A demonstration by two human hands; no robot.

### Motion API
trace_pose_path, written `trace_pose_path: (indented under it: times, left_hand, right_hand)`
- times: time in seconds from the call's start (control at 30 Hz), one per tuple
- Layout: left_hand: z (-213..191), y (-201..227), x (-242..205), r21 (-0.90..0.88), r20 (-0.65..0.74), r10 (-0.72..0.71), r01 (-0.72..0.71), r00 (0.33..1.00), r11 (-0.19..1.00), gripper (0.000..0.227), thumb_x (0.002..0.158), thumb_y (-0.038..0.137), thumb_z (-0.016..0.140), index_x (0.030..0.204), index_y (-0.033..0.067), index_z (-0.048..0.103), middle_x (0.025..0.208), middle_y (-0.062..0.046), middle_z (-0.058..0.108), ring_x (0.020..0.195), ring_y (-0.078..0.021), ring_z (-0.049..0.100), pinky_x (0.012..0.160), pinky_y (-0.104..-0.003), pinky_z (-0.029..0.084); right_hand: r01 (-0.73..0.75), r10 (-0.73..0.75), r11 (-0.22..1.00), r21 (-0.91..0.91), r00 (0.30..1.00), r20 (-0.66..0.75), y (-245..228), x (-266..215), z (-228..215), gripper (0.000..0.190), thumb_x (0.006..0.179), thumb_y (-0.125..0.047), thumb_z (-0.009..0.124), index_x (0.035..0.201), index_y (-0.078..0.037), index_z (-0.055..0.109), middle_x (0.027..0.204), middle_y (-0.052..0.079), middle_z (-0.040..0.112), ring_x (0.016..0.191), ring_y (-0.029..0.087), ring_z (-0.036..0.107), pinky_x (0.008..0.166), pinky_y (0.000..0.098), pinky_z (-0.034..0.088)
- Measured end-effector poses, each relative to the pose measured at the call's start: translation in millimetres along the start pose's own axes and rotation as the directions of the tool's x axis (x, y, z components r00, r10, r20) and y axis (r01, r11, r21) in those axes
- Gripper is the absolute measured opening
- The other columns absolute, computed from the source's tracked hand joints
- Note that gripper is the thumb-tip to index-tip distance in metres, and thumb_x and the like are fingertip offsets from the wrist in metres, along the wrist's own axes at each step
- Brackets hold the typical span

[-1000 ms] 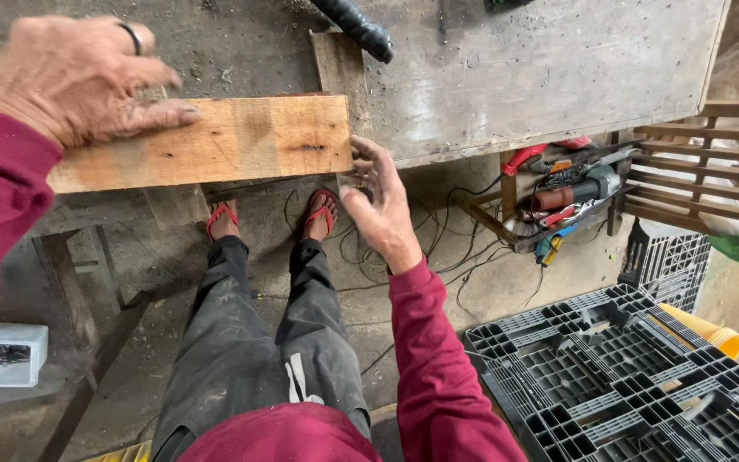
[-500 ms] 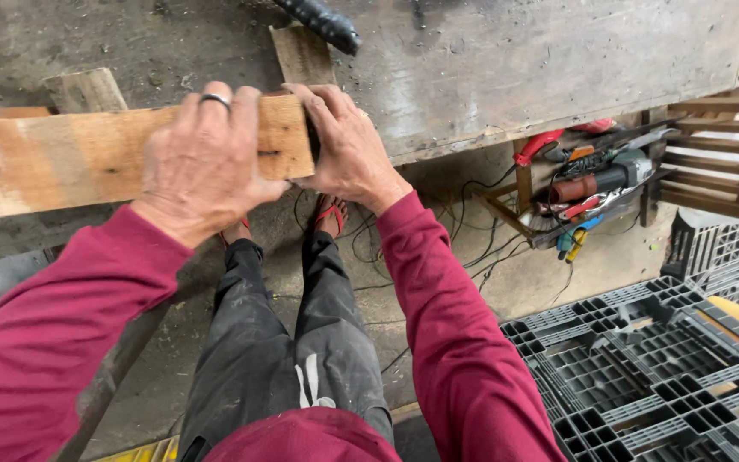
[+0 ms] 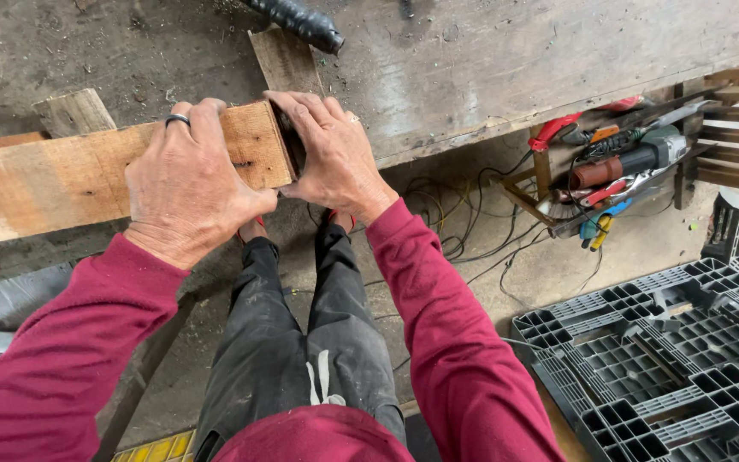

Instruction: The person hammers nails into several wooden boards and blocks to join them together on a workshop table. They take nails from a container and use a hammer to drive them into the wood, repositioning the wood pieces throughout.

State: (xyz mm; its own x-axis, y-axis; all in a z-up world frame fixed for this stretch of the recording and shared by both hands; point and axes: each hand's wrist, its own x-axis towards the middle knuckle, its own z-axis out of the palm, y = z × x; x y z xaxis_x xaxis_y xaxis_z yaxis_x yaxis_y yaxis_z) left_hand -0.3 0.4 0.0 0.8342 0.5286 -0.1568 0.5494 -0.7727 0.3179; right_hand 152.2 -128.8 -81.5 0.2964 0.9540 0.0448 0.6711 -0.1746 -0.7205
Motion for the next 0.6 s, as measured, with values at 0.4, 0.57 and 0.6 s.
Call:
trace_pose_path:
  times: [0.4, 0.57, 0.6]
  left_hand:
    - [0, -10, -1, 0.009, 0.042, 0.059, -0.059, 0.997, 0.998, 0.086, 0.064, 0.047, 0.097, 0.121, 0.0000, 0.052, 0.102, -0.019, 0.065, 0.089, -0.0362, 0.071, 0.066, -0.042, 0.059]
    - [0, -11, -2, 0.026, -0.114, 0.161, -0.159, 0.980, 0.987, 0.108, 0.058, 0.055, 0.091, 0.136, -0.0052, 0.047, 0.103, -0.019, 0.064, 0.085, -0.0307, 0.070, 0.062, -0.035, 0.059]
    - [-3, -13, -5, 0.042, -0.160, 0.192, -0.188, 0.968, 0.981, 0.116, 0.057, 0.060, 0.088, 0.141, -0.0065, 0.045, 0.104, -0.019, 0.065, 0.083, -0.0286, 0.069, 0.060, -0.033, 0.059]
  right_hand:
    - [-0.015, 0.009, 0.999, 0.044, 0.990, 0.144, -2, -2, -12, 0.117, 0.063, -0.039, 0.095, 0.158, -0.006, 0.034, 0.145, 0.013, 0.052, 0.125, 0.032, 0.052, 0.105, 0.0478, 0.045]
    - [-0.215, 0.187, 0.874, 0.436, 0.977, 0.106, -26, -19, -21, 0.073, 0.089, -0.028, 0.078, 0.153, -0.005, 0.052, 0.150, 0.015, 0.060, 0.139, 0.030, 0.060, 0.121, 0.0426, 0.049]
    - [-0.251, 0.260, 0.851, 0.462, 0.965, 0.044, -36, -24, -12, 0.062, 0.095, -0.031, 0.079, 0.147, -0.005, 0.058, 0.148, 0.015, 0.063, 0.136, 0.028, 0.065, 0.119, 0.0399, 0.052]
